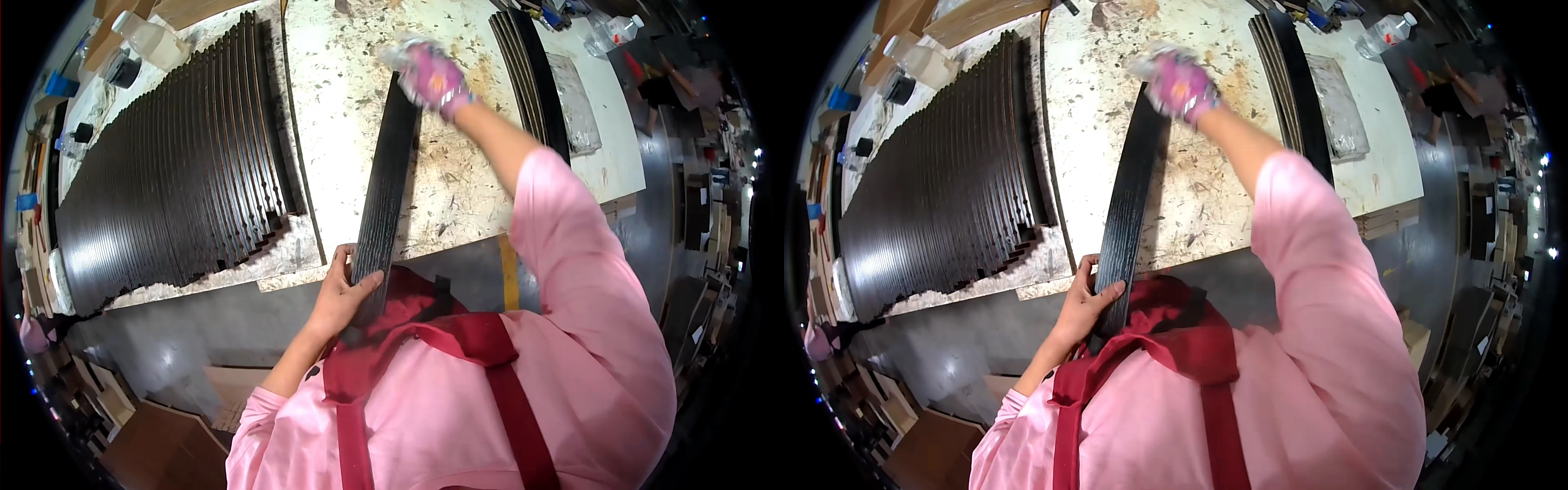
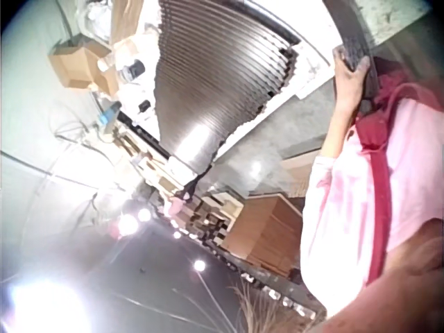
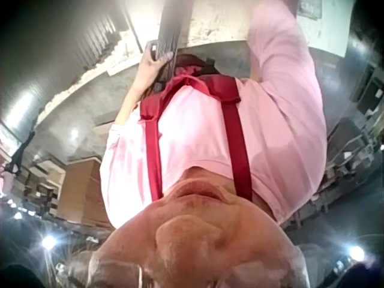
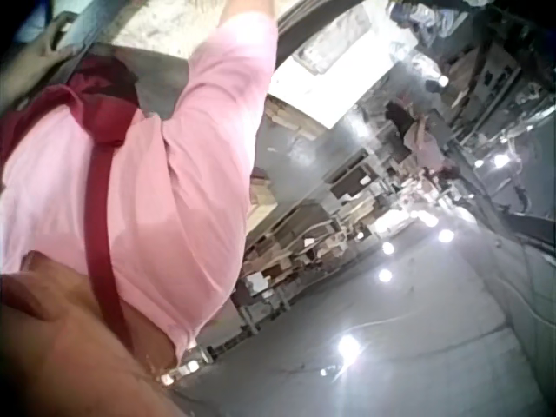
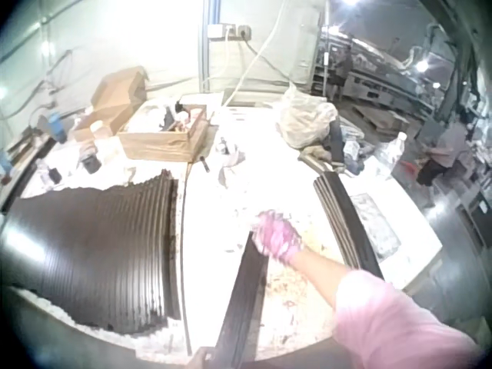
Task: The person wipes dark wooden slats with a cloth, applies a liquid from a bottle onto the cloth, and wipes different sides of the slats before placing them in a stack.
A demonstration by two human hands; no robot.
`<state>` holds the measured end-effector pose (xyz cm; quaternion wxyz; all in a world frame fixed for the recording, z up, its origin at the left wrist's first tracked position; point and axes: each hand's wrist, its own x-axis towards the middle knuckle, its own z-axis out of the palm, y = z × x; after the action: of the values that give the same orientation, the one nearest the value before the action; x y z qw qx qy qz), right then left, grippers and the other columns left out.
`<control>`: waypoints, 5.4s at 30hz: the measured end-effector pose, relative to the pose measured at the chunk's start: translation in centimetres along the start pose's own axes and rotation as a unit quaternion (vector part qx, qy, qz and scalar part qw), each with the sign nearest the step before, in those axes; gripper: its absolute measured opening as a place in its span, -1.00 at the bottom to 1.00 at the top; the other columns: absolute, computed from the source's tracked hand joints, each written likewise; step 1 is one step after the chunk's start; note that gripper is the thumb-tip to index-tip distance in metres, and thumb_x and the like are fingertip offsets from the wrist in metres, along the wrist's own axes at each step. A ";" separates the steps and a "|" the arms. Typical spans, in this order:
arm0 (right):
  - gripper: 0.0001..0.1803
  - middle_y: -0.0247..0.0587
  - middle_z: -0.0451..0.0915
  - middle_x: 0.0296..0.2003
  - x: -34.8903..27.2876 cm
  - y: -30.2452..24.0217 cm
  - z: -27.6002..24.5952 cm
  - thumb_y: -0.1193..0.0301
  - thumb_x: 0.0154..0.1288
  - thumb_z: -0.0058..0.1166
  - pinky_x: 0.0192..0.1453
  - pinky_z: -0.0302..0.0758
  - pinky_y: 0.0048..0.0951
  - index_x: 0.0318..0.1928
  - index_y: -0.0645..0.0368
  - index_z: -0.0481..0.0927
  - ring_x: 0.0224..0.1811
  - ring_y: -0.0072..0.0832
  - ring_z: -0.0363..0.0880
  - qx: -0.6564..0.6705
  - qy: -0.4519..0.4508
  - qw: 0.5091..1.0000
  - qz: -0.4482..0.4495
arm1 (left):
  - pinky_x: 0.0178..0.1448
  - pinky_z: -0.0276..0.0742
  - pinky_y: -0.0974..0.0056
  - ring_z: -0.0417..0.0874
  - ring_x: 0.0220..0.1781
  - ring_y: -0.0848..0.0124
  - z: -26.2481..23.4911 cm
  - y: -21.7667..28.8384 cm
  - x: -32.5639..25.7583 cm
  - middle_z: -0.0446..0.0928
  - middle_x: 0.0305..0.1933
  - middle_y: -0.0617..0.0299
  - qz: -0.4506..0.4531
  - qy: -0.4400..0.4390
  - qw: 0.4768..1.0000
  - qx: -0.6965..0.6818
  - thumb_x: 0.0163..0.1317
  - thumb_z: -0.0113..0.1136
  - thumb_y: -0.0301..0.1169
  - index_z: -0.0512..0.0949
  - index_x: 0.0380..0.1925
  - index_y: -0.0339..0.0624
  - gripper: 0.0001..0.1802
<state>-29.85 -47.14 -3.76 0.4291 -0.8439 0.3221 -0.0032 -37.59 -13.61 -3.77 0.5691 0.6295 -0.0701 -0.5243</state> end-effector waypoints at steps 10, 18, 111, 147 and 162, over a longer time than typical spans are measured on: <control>-0.67 -0.18 0.51 -0.17 5.2 8.1 1.8 0.19 0.31 -0.03 -0.08 0.49 -0.27 -0.06 0.13 0.48 -0.20 -0.36 0.52 -0.258 0.125 0.918 -0.275 | -0.18 0.56 0.42 0.61 -0.21 0.47 -0.9 1.0 -0.5 0.59 -0.17 0.11 -0.090 -0.050 0.984 -0.144 0.30 0.06 -0.41 0.27 0.09 -0.25 -0.61; -0.64 -0.04 0.54 -0.11 1.7 3.0 -0.4 0.24 0.29 -0.05 -0.03 0.46 -0.29 0.01 0.17 0.48 -0.12 -0.24 0.52 -0.238 0.082 0.901 -0.354 | -0.19 0.62 0.27 0.66 -0.25 0.34 -3.4 3.0 2.8 0.61 -0.22 0.09 -0.138 -0.078 0.936 -0.313 0.36 -0.20 0.08 0.45 0.01 -0.20 -0.43; -0.58 0.00 0.42 0.14 -14.2 -10.0 16.3 0.32 0.45 -0.30 0.34 0.23 -0.07 0.22 0.22 0.30 0.18 -0.18 0.42 0.895 -0.054 0.441 0.048 | 0.27 0.29 0.18 0.43 0.13 0.13 -40.9 30.7 29.4 0.34 0.14 -0.12 0.450 0.295 0.812 0.224 -0.12 0.47 -0.13 0.16 0.18 -0.45 -0.02; -0.81 -0.21 0.57 -0.22 -11.4 -15.0 12.7 0.51 0.36 -0.18 -0.06 0.56 -0.30 -0.09 0.21 0.46 -0.20 -0.43 0.59 0.807 0.055 0.565 0.163 | 0.18 0.28 -0.01 0.39 0.15 0.14 -17.0 28.7 8.2 0.41 0.08 0.20 0.546 -0.006 0.315 0.776 -0.12 0.17 -0.56 0.46 0.00 0.13 -0.43; -0.50 0.05 0.40 0.13 -9.5 -9.1 11.3 0.28 0.39 -0.40 0.29 0.33 -0.11 0.22 0.29 0.28 0.15 -0.14 0.43 0.867 -0.028 0.496 -0.045 | 0.20 0.33 0.24 0.46 0.10 0.25 -34.3 34.7 24.0 0.45 0.05 -0.01 0.510 0.253 0.753 0.330 -0.08 0.47 -0.31 0.37 0.02 -0.42 -0.30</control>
<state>-29.26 -29.96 -1.73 0.9531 -0.0614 0.1067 -0.2766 16.04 -19.83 2.97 0.5062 0.7587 -0.4026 0.0778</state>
